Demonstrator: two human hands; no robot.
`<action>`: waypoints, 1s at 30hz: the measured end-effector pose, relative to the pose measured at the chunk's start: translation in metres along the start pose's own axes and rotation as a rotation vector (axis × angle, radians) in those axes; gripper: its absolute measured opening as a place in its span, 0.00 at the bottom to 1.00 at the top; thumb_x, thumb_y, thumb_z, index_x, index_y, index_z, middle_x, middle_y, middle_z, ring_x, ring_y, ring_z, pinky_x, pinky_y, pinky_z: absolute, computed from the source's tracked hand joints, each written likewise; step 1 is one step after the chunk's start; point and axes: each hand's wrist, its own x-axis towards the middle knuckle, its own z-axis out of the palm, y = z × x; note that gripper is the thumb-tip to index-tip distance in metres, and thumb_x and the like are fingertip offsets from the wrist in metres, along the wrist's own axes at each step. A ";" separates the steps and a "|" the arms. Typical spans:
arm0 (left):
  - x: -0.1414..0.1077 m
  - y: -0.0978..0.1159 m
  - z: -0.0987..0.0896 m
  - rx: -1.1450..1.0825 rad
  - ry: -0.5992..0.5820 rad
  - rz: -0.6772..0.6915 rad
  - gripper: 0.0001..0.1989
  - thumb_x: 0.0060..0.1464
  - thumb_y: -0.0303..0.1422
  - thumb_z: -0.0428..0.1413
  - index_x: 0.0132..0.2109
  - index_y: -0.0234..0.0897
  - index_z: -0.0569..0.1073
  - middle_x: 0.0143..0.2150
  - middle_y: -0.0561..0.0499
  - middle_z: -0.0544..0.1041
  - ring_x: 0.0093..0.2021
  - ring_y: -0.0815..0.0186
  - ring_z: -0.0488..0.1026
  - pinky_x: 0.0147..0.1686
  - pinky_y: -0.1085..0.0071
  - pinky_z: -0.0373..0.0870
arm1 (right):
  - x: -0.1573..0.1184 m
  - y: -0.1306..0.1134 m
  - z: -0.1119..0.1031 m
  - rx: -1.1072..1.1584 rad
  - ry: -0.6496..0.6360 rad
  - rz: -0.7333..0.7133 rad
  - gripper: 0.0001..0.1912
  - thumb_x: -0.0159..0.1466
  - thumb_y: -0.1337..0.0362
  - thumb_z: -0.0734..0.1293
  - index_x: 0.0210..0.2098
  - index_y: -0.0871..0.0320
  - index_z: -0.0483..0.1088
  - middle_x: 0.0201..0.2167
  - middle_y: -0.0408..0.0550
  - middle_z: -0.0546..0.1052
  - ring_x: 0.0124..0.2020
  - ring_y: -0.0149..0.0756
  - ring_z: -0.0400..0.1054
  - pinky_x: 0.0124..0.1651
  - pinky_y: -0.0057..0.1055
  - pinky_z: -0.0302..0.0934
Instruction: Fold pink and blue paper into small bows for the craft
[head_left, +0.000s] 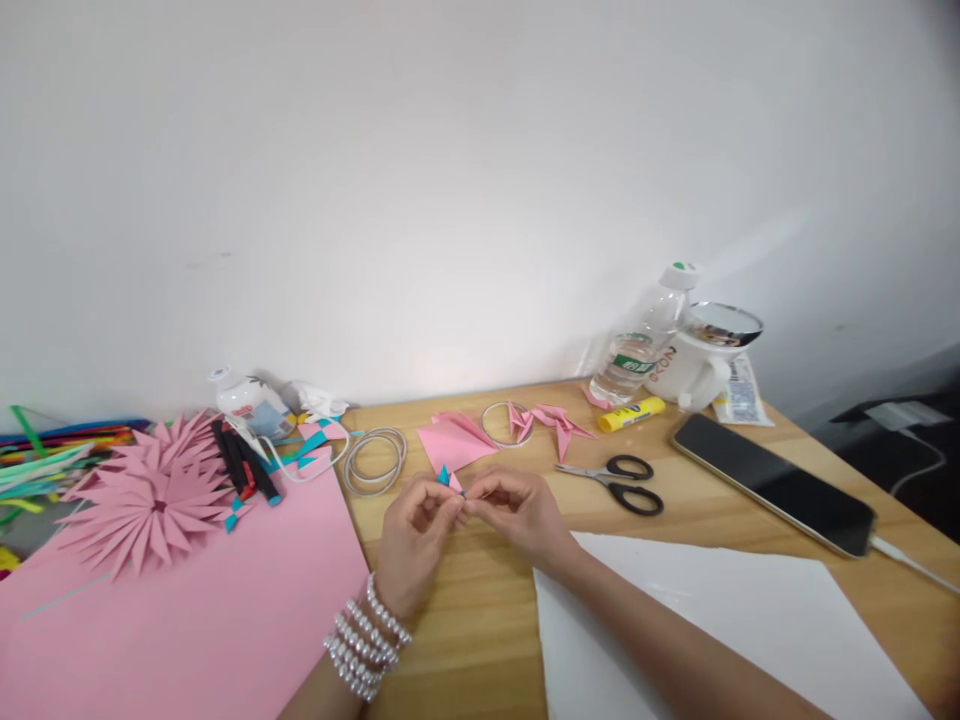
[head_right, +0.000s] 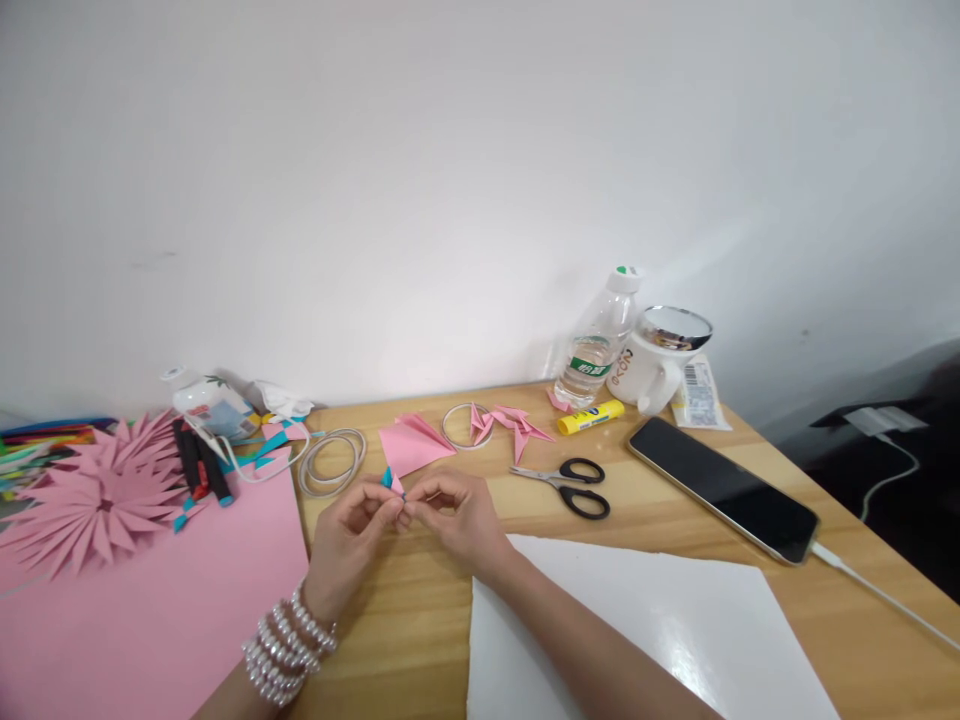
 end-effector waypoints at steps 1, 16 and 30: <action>0.001 0.000 0.000 -0.057 0.000 -0.023 0.05 0.48 0.32 0.55 0.30 0.36 0.67 0.25 0.53 0.70 0.25 0.69 0.69 0.28 0.72 0.67 | 0.000 0.000 0.000 0.025 -0.001 0.017 0.06 0.53 0.63 0.67 0.26 0.60 0.71 0.24 0.45 0.74 0.26 0.31 0.68 0.30 0.27 0.65; 0.008 0.006 -0.005 -0.259 -0.076 -0.158 0.17 0.41 0.30 0.60 0.40 0.35 0.65 0.27 0.54 0.72 0.26 0.70 0.71 0.29 0.72 0.69 | 0.002 -0.001 -0.001 0.037 -0.024 0.044 0.05 0.55 0.65 0.66 0.31 0.59 0.72 0.30 0.48 0.75 0.31 0.33 0.69 0.35 0.29 0.64; 0.006 0.001 -0.007 -0.268 -0.118 -0.233 0.10 0.44 0.33 0.59 0.34 0.31 0.70 0.25 0.51 0.76 0.28 0.66 0.74 0.32 0.68 0.73 | 0.003 0.007 -0.005 0.205 -0.073 0.228 0.12 0.50 0.58 0.69 0.28 0.61 0.72 0.25 0.46 0.75 0.26 0.31 0.68 0.32 0.28 0.62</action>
